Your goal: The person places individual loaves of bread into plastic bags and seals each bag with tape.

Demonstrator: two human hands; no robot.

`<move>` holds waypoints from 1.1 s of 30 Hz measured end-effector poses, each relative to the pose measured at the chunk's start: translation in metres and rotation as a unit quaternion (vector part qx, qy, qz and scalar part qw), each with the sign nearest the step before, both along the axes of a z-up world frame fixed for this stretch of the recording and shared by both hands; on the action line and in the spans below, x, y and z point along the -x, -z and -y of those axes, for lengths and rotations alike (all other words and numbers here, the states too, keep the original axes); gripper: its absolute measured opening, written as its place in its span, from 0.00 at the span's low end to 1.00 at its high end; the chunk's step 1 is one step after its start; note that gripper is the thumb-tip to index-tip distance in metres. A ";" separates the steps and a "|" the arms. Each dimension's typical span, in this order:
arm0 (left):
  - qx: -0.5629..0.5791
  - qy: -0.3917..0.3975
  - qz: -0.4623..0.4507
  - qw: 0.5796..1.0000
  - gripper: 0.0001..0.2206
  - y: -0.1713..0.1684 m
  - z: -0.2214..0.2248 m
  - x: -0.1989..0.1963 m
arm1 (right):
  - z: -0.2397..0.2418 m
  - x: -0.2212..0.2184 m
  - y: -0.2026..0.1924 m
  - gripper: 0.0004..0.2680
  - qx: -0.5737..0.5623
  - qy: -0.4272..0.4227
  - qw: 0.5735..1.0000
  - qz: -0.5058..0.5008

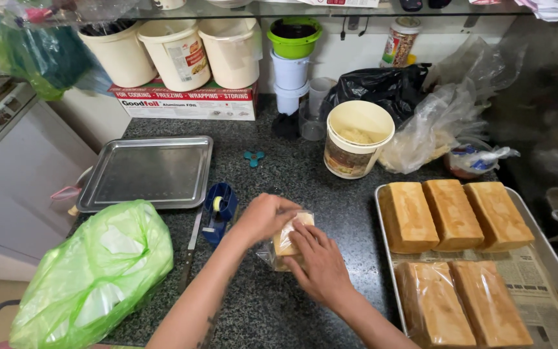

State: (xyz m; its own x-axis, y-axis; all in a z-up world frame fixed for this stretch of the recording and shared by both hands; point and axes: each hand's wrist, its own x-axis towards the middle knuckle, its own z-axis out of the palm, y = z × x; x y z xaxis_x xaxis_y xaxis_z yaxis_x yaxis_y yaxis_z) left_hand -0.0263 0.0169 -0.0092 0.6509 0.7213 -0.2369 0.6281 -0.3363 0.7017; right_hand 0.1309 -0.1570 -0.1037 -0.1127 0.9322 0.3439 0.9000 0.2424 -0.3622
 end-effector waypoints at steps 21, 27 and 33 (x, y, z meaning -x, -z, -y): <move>-0.342 0.107 0.124 0.925 0.23 0.080 0.056 0.030 | -0.012 -0.005 0.022 0.23 -0.109 0.015 0.991 0.072; -0.382 0.103 0.115 0.911 0.25 0.083 0.065 0.028 | -0.013 -0.009 0.034 0.25 -0.083 0.015 0.995 0.046; -0.398 0.085 0.112 0.907 0.26 0.096 0.073 0.027 | -0.009 -0.010 0.055 0.30 -0.093 0.005 0.988 -0.125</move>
